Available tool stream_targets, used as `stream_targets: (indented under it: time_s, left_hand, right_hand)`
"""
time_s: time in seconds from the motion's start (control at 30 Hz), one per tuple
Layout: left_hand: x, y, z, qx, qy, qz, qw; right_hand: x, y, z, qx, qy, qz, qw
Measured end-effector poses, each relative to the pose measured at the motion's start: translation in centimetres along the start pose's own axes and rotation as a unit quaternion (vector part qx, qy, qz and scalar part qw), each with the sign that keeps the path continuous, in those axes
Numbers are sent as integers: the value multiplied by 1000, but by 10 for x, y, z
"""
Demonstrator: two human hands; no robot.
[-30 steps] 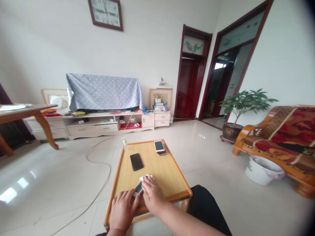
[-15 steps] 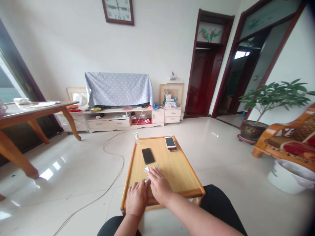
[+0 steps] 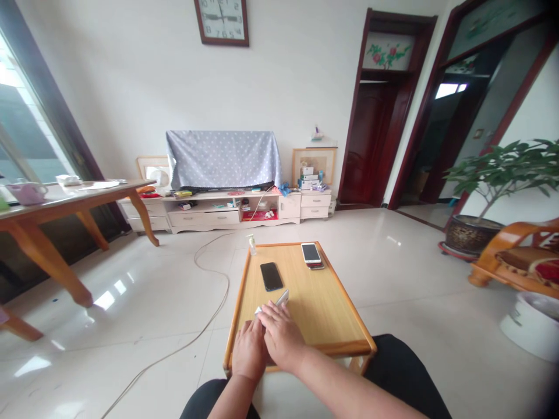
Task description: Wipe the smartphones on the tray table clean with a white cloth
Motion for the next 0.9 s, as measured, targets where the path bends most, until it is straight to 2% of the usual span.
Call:
stream_targets:
  time_s: [0.23, 0.33, 0.47, 0.57, 0.7, 0.9]
  left_hand:
    - [1, 3, 9, 53, 54, -13, 997]
    - [3, 0, 6, 65, 62, -1, 996]
    - [4, -6, 2, 82, 68, 29, 994]
    - [5, -4, 3, 79, 51, 20, 995]
    - [6, 5, 8, 55, 20, -2, 998]
    - [5, 8, 3, 25, 17, -1, 1000]
  right_hand:
    - [-31, 52, 16, 34, 6, -109, 993]
    - [-30, 63, 6, 24, 16, -115, 993]
    - [-15, 66, -14, -14, 23, -130, 991]
    - [-6, 66, -21, -47, 35, -143, 988]
    - [-2, 74, -13, -77, 65, -191, 976]
    - [-3, 99, 10, -89, 105, -273, 952]
Point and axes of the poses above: each hand's wrist, its own x-axis away from the middle knuckle, its own z-axis out of the back of the hand, y = z × x, the point moved 1 cm from there along -x, towards the middle knuckle, and after that the axes turned 9 degrees about x, right-handed, at the moved point
